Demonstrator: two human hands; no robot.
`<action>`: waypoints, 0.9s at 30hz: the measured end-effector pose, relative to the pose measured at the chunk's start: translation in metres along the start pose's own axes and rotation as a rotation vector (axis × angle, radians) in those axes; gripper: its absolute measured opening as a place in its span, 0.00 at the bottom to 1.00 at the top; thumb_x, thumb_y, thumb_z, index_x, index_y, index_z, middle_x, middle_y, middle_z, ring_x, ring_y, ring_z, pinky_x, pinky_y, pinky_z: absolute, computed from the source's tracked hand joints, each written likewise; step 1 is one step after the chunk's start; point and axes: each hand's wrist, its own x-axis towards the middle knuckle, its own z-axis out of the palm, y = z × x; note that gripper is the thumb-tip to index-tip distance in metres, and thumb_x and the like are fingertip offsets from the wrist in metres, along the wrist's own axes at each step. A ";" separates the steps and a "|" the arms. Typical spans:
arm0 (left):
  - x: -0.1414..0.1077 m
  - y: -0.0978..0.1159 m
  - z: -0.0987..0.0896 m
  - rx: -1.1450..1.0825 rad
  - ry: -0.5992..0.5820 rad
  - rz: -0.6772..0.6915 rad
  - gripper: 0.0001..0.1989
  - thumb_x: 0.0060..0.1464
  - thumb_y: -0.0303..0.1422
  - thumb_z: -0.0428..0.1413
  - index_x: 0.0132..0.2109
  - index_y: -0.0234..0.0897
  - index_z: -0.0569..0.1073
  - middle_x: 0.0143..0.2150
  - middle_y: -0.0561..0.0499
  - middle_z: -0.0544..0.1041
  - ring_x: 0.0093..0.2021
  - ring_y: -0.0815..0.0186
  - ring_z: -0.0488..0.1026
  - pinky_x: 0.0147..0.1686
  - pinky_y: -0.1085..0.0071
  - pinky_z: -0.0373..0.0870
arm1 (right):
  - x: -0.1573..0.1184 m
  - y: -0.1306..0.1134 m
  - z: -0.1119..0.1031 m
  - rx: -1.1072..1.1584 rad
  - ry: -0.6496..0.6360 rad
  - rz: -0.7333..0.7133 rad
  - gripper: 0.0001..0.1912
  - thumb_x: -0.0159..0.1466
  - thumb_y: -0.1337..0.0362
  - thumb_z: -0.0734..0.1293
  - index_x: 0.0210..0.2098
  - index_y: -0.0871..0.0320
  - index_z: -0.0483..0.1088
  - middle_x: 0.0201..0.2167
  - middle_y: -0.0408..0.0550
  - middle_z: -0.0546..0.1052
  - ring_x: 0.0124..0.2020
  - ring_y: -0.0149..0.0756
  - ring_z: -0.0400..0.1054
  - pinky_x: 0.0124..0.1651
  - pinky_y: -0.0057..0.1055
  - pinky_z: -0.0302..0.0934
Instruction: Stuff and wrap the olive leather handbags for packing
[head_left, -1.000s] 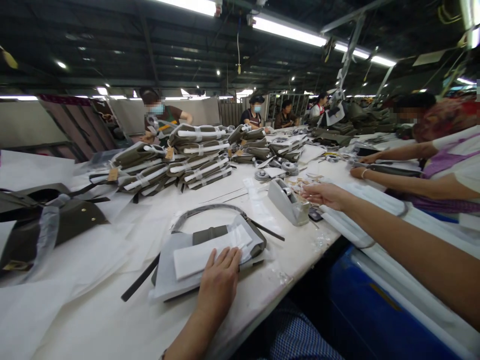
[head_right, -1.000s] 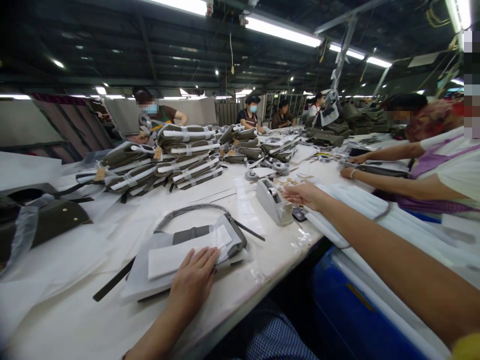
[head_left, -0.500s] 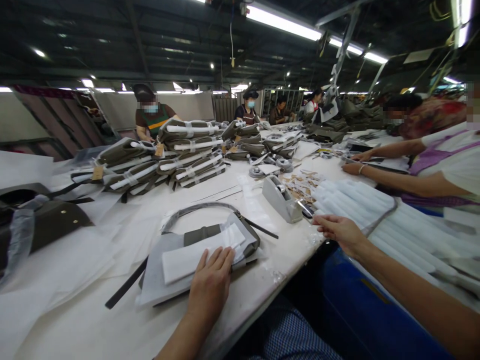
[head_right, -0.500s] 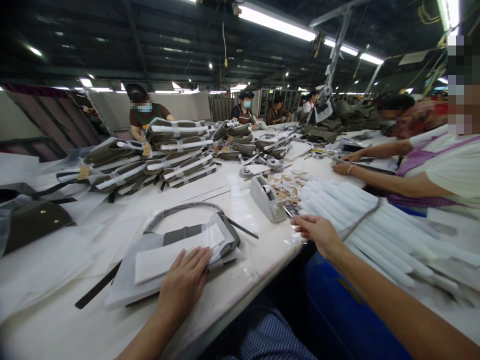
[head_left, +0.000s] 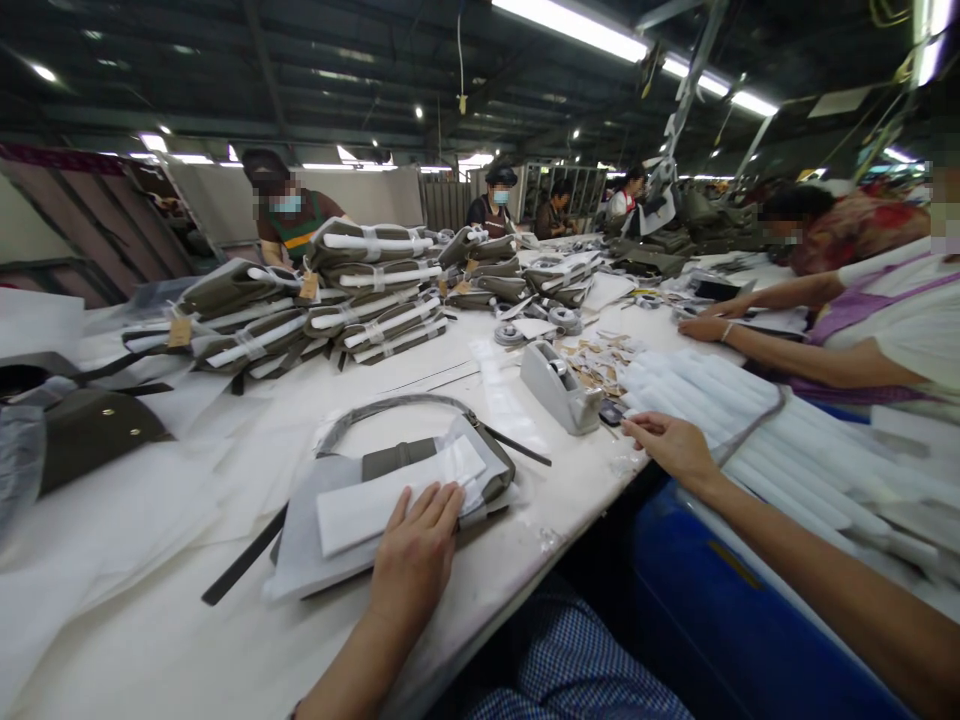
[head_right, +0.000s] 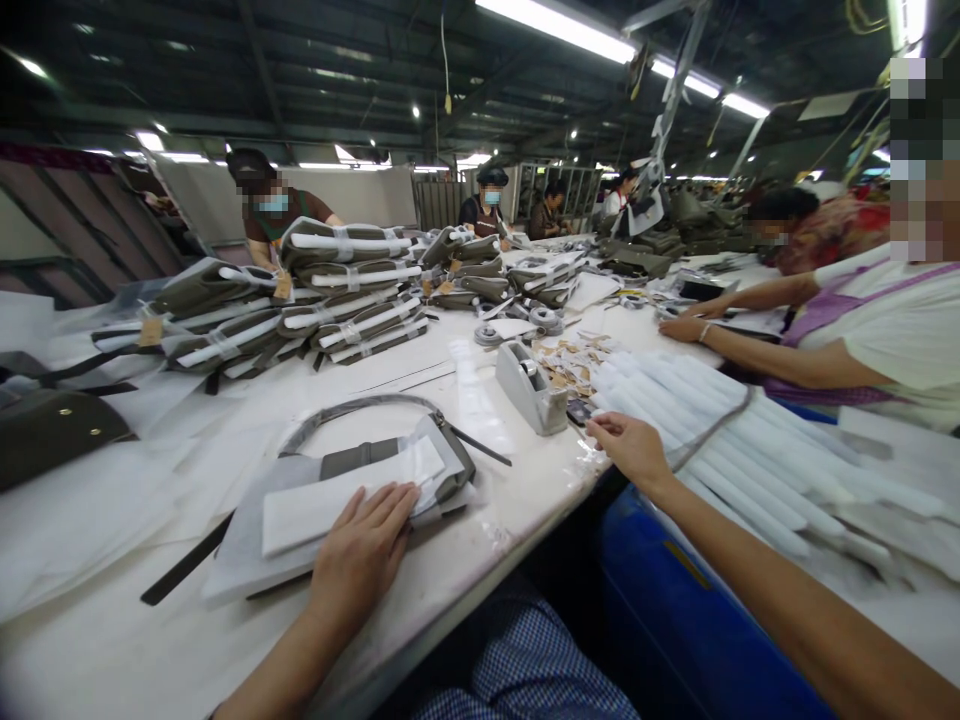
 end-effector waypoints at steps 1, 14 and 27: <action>0.000 0.000 0.000 0.000 0.004 -0.003 0.23 0.61 0.25 0.51 0.62 0.39 0.67 0.62 0.47 0.72 0.60 0.53 0.70 0.62 0.48 0.63 | -0.001 0.002 -0.004 -0.099 0.005 -0.037 0.14 0.58 0.52 0.68 0.33 0.56 0.78 0.23 0.45 0.79 0.26 0.38 0.74 0.32 0.31 0.64; 0.003 0.006 -0.010 -0.079 -0.036 -0.057 0.22 0.61 0.24 0.51 0.61 0.40 0.68 0.61 0.48 0.72 0.61 0.54 0.69 0.62 0.47 0.61 | -0.050 -0.030 -0.038 -0.659 -0.130 -1.192 0.11 0.70 0.64 0.61 0.42 0.56 0.76 0.38 0.48 0.82 0.37 0.35 0.76 0.39 0.27 0.66; 0.009 0.008 -0.025 -0.185 -0.072 -0.106 0.25 0.54 0.25 0.54 0.59 0.39 0.68 0.60 0.48 0.74 0.60 0.58 0.69 0.65 0.49 0.58 | -0.090 -0.152 0.063 -0.542 -0.480 -1.468 0.14 0.69 0.57 0.63 0.30 0.57 0.70 0.27 0.46 0.74 0.29 0.33 0.66 0.33 0.30 0.52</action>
